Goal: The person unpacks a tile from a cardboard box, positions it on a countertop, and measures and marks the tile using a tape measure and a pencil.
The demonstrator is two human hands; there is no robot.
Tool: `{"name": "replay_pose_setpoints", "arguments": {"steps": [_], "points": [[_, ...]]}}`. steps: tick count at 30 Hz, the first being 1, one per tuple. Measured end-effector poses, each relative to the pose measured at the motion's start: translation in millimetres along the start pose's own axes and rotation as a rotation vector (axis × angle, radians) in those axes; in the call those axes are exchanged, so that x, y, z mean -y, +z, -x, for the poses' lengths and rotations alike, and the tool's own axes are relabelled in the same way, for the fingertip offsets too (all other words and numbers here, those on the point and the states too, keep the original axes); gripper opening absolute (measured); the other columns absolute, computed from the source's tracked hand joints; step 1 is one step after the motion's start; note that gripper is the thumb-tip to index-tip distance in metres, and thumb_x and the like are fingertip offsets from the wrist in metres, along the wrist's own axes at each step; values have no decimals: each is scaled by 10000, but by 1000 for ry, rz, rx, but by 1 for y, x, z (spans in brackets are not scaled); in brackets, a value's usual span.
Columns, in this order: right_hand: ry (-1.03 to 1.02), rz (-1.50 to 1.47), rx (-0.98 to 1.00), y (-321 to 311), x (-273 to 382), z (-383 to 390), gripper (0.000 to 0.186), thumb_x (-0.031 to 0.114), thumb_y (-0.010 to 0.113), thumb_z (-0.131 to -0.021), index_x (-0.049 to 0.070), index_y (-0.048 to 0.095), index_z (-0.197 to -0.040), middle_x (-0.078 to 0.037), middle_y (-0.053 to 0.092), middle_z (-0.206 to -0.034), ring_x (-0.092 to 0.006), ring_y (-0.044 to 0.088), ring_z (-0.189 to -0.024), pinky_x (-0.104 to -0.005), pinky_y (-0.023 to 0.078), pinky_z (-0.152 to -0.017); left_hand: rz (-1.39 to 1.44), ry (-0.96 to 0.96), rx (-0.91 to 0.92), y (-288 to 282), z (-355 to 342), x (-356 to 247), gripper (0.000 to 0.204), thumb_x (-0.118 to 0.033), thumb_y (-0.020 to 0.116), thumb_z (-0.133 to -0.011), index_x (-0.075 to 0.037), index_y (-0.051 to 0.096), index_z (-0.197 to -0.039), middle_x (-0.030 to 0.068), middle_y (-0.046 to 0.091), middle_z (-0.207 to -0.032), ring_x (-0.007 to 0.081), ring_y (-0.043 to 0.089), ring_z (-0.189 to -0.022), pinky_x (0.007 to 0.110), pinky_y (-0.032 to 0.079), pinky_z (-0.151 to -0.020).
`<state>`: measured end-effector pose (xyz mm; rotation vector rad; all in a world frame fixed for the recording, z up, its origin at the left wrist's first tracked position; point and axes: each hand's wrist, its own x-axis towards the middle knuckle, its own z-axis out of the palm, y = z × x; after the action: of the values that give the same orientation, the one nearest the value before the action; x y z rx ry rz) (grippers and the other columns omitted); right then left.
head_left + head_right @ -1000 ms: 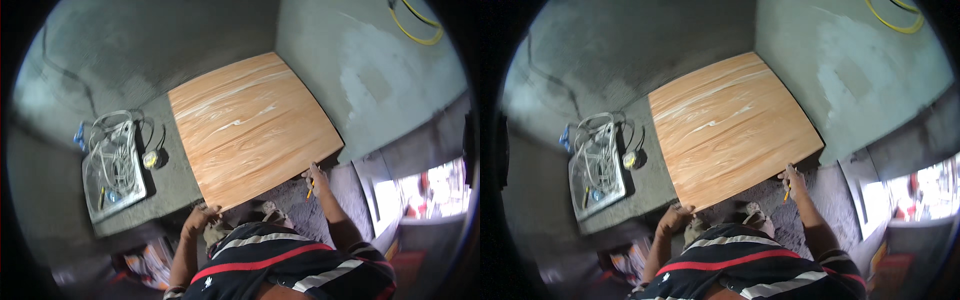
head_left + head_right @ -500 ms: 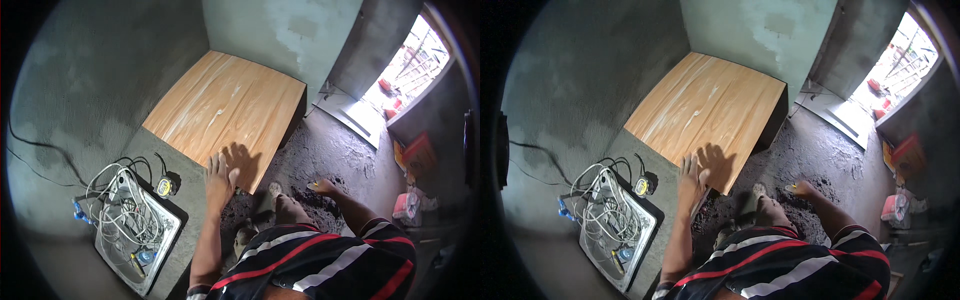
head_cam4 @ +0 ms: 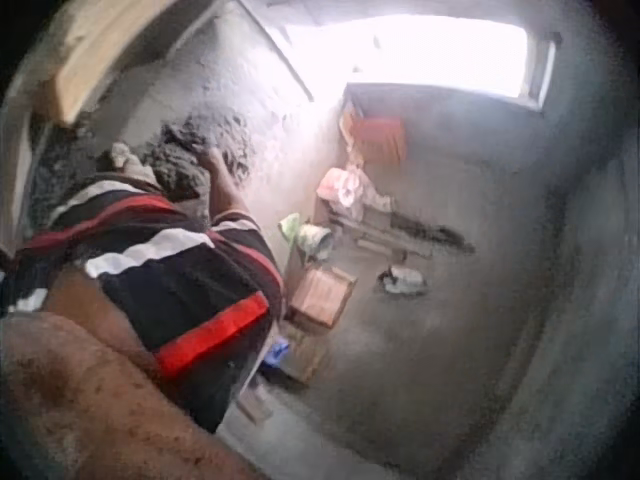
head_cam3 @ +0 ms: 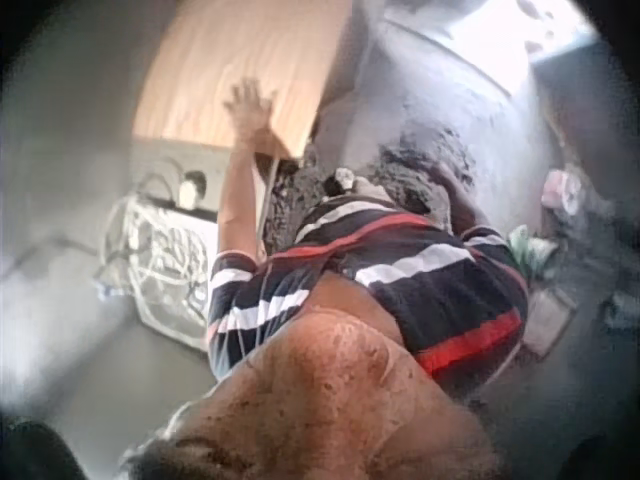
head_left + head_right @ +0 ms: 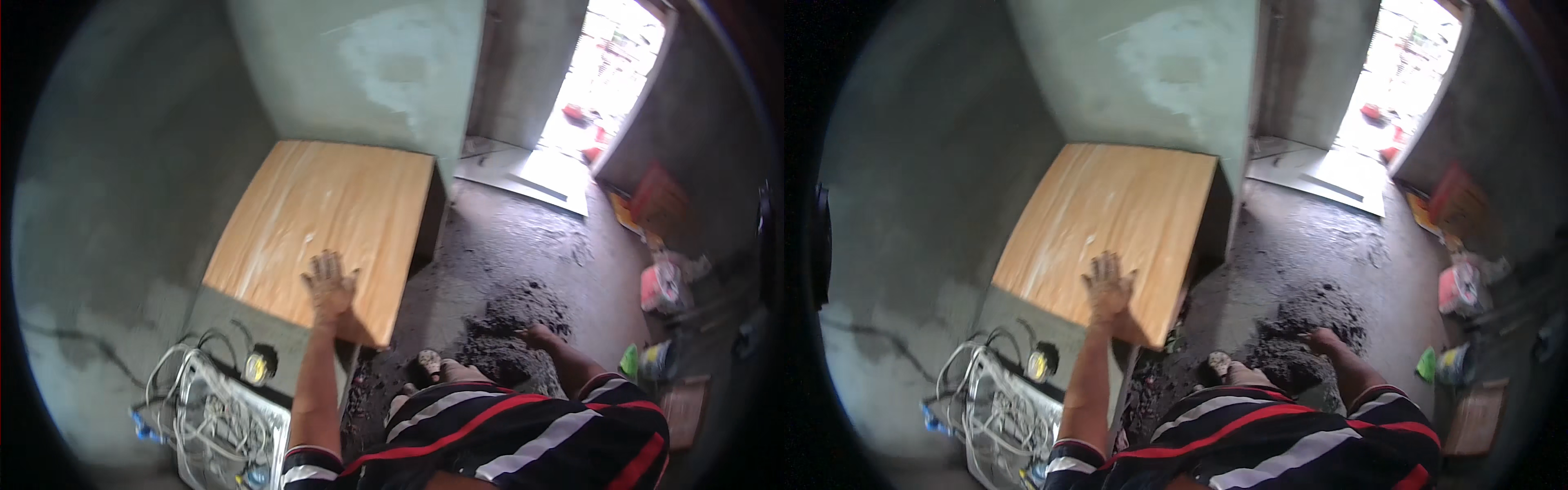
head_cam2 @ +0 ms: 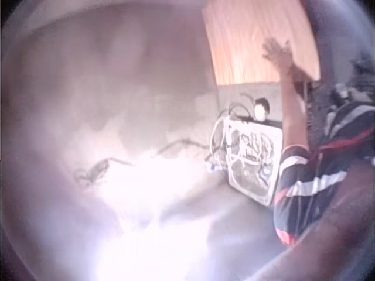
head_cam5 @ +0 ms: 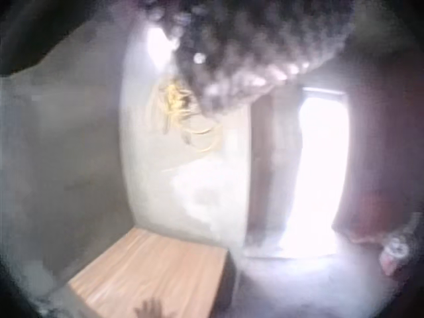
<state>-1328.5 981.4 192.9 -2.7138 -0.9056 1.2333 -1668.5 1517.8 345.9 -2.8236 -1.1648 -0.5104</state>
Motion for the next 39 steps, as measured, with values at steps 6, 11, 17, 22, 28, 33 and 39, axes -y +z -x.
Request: {"name": "replay_pose_setpoints", "arguments": {"steps": [6, 11, 17, 22, 28, 33, 39], "points": [[-198, 160, -209, 12, -28, 12, 444, 499, 632, -963, 74, 731, -881, -176, 722, -792, -337, 702, -747, -471, 538, -693, 12, -48, 79, 12, -59, -4, 806, -602, 437, -1016, -72, 321, -1612, 176, 275, -1688, 418, 222, -1558, 720, 160, -1188], [-25, -134, -56, -26, 17, 33, 536, 535, 538, -1005, 54, 735, -874, -179, 718, -785, -336, 708, -744, -469, 539, -701, -15, -217, 16, 12, -48, 60, 823, -609, 456, -1015, -9, 374, -1572, 192, 332, -1657, 404, 257, -1546, 707, 202, -1180], [64, -290, -27, 12, -89, 42, 568, 599, 531, -1006, 71, 695, -872, -118, 757, -745, -201, 661, -535, -385, 504, -469, 41, -184, -282, 34, -65, -31, 834, -610, 552, -950, 26, 470, -1483, 274, 400, -1578, 491, 289, -1493, 736, 192, -1160], [182, -165, 250, -10, -24, 27, 569, 604, 544, -999, 78, 708, -857, -95, 749, -732, -207, 672, -571, -372, 515, -488, 539, 277, 544, -47, 25, -165, 866, -605, 547, -970, -10, 373, -1573, 239, 200, -1693, 410, 79, -1587, 510, 16, -1295], [-469, 745, 110, -40, 66, -59, 330, 314, 628, -913, 178, 714, -1201, -155, 725, -1086, -345, 703, -1003, -455, 567, -805, 1168, 107, 567, -112, 47, -104, 706, -451, 705, -947, -13, 529, -1472, 241, 594, -1440, 349, 556, -1355, 427, 426, -1141], [-754, 388, -87, -50, 114, -67, 546, 274, 670, -874, 154, 603, -1403, -191, 701, -1141, -372, 693, -1009, -463, 583, -867, 403, -214, 86, -79, 16, 14, 862, -539, 622, -991, 40, 346, -1566, 283, 298, -1646, 490, 235, -1529, 571, 248, -1222], [-400, 48, -86, 13, 36, -100, 439, 446, 766, -851, 112, 743, -1134, -191, 738, -990, -361, 705, -870, -468, 552, -774, -74, -134, 123, -34, 30, 19, 808, -636, 415, -1028, -71, 349, -1602, 192, 294, -1675, 480, 218, -1540, 697, 210, -1184]]}}
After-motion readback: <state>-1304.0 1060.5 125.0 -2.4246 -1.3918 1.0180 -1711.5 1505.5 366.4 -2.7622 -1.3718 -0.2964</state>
